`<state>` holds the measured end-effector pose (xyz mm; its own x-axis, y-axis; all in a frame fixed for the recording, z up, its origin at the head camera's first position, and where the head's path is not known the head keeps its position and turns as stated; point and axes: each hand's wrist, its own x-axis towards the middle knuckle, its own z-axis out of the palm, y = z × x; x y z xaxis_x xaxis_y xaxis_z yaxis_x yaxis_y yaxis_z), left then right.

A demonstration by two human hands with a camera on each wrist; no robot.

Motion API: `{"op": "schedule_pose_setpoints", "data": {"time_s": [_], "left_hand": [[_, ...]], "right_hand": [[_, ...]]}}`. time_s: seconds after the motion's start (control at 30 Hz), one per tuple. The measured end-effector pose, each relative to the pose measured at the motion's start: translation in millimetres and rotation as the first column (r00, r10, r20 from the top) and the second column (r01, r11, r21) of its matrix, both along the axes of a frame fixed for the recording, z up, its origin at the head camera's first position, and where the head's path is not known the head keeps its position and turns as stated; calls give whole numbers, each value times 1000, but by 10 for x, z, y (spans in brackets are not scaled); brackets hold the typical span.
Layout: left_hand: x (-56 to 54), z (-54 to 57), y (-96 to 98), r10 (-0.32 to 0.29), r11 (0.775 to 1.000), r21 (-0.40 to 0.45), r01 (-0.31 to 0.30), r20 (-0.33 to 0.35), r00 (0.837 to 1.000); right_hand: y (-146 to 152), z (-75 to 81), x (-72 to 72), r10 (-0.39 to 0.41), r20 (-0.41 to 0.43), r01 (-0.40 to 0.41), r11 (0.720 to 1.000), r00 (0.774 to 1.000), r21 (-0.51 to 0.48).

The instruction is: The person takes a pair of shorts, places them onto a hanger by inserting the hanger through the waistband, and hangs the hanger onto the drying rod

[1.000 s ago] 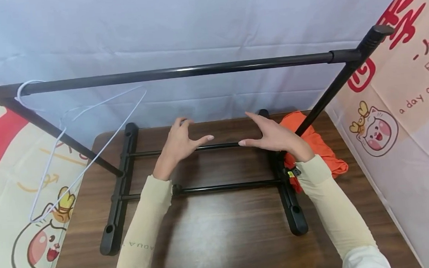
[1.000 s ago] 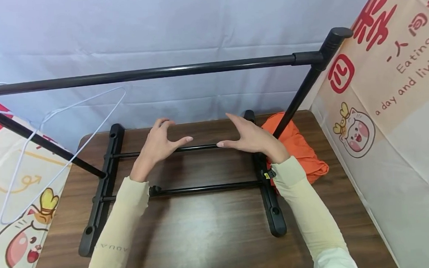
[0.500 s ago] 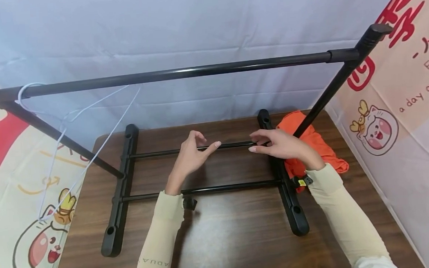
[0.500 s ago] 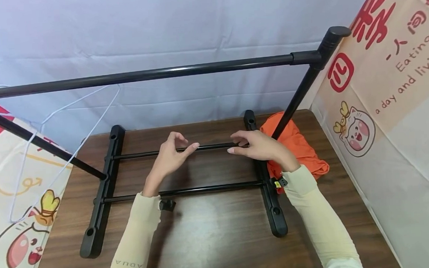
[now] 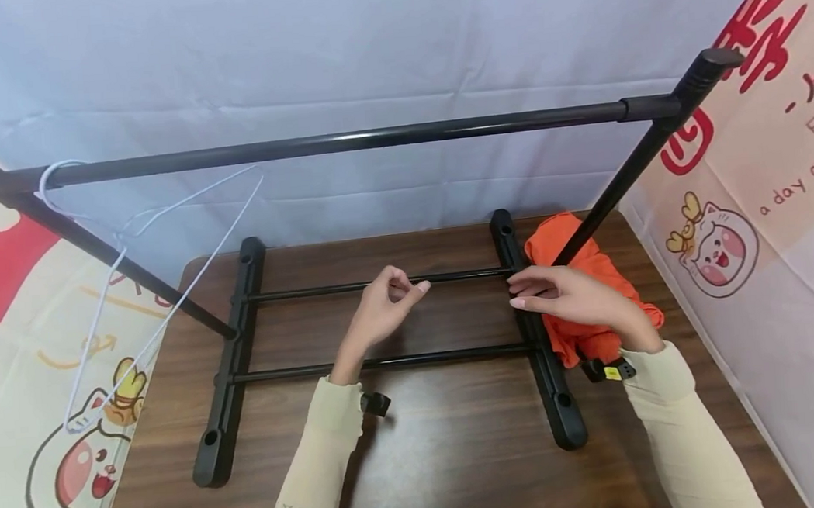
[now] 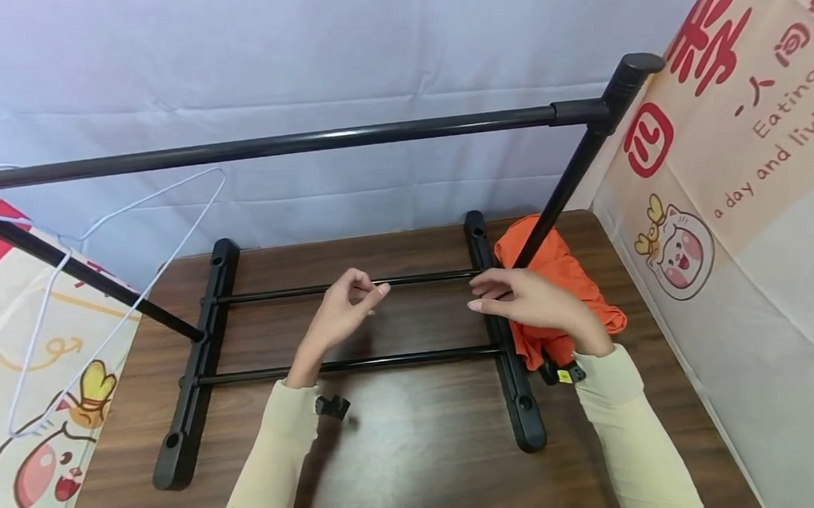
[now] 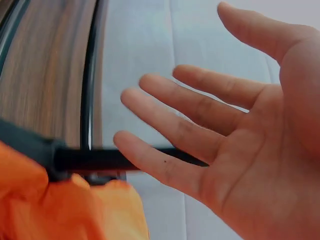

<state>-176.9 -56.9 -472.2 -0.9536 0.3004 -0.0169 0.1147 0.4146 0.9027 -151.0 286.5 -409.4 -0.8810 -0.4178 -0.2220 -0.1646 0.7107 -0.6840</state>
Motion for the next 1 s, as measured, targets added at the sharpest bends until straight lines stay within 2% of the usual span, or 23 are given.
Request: {"op": "schedule_pose_setpoints", "data": {"time_s": [0.2,0.33,0.47,0.67,0.83,0.93,1.0], "left_hand": [[73,-92,247,-30,996,92,23,78,997],[144,-145,415,-48,981,194,16,163,986],[220,-179,570,-69,964,267,6,229,971],[324,-261,783,-143,912,410,6,304,942],[448,-308,956,-211,868,497,21,330,920],[503,-326,1068,-235,834,552,2,351,906],[527,-343,1145,-245,821,570,-9,367,897]], "right_hand": [[246,37,153,-41,-22,41,999,999,-25],[374,60,203,-55,-41,54,998,998,-33],[493,80,226,-86,-80,87,996,993,8],[709,126,230,-145,-117,151,988,982,42],[883,138,226,-198,-129,204,978,972,37],[921,111,211,-264,-145,269,963,953,18],[929,79,202,-313,-156,316,949,937,-8]]}}
